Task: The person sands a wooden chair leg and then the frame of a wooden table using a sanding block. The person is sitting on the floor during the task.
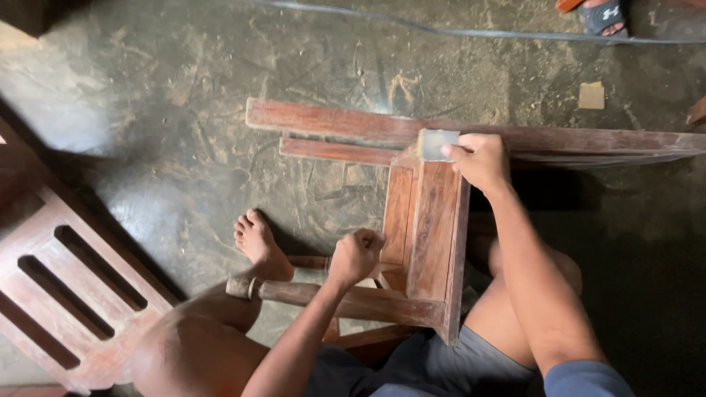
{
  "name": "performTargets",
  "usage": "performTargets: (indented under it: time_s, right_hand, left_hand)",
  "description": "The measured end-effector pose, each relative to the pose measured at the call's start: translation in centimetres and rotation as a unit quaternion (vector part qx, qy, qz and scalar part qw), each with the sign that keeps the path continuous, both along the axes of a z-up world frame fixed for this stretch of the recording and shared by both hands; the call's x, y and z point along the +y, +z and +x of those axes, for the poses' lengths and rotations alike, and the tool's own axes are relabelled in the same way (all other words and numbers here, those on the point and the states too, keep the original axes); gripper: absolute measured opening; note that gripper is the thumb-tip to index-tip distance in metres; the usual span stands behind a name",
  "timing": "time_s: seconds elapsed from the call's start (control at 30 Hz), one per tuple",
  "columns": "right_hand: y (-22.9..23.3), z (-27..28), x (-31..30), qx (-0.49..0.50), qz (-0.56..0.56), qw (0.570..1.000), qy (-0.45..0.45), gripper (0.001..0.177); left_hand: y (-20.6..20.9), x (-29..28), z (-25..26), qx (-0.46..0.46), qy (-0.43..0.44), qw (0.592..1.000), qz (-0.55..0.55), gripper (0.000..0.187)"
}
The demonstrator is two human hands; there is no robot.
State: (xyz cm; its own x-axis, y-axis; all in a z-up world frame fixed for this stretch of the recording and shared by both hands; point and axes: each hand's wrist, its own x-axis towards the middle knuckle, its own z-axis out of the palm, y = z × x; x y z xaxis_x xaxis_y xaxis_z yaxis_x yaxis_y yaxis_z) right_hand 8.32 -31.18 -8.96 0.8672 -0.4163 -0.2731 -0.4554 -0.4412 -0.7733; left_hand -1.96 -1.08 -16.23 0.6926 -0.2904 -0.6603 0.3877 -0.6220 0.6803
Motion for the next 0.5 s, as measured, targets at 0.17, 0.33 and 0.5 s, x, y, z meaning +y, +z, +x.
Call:
performTargets:
  time_s: [0.17, 0.33, 0.5]
  right_hand:
    - [0.5, 0.3, 2.2, 0.001, 0.218, 0.976, -0.006, 0.039]
    - [2.1, -1.1, 5.2, -0.076, -0.183, 0.973, 0.121, 0.020]
    - [1.6, -3.3, 6.0, -0.033, -0.280, 0.921, 0.269, 0.016]
  left_hand:
    - [4.2, 0.1, 1.4, 0.009, 0.015, 1.000, 0.002, 0.034]
    - [7.5, -1.0, 3.5, 0.001, 0.110, 0.992, -0.067, 0.043]
    - [12.6, -4.3, 5.9, -0.032, 0.235, 0.953, -0.189, 0.067]
